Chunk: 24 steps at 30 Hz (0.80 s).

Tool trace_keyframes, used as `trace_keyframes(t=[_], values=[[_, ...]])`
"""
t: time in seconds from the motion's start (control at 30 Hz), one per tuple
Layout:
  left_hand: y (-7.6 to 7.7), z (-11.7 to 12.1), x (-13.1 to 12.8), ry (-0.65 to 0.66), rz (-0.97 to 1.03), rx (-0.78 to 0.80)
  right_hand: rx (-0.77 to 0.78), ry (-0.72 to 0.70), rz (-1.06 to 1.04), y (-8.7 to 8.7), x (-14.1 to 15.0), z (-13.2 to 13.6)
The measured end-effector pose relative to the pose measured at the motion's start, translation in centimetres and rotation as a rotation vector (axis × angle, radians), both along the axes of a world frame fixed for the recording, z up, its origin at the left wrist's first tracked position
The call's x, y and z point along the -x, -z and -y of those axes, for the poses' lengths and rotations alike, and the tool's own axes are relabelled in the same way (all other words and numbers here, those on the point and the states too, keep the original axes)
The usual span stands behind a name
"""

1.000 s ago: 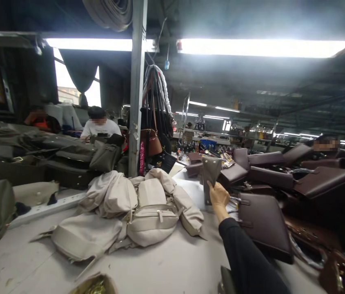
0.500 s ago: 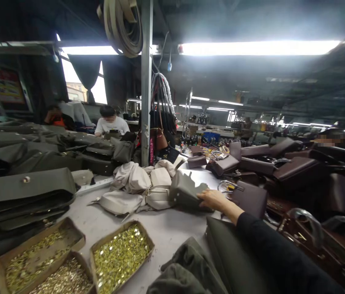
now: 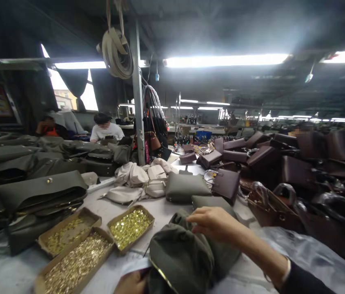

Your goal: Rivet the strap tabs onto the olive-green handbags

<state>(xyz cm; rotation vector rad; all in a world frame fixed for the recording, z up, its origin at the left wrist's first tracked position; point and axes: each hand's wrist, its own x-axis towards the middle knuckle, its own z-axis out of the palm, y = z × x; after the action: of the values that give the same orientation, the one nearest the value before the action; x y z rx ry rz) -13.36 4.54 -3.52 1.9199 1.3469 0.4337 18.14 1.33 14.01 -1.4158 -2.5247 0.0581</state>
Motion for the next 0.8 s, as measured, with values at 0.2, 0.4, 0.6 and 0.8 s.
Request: trace_keyframes(t=[0.2,0.4,0.6,0.8], values=[[1.7,-0.5,0.2,-0.041,0.272,0.017,-0.192,0.063,-0.400,5.1,-0.2,13.9],[2.4,0.7,1.4,-0.369,0.272,-0.014,-0.216,0.564,-0.875,14.4,-4.7,19.2],[2.2,1.1,1.1,-0.322,0.158,-0.131,-0.148,0.757,-0.984,15.2,-8.8,13.8],[1.9,0.3,1.1,-0.261,0.085,-0.187,-0.296,0.698,-0.865,12.8,-12.8,5.3]])
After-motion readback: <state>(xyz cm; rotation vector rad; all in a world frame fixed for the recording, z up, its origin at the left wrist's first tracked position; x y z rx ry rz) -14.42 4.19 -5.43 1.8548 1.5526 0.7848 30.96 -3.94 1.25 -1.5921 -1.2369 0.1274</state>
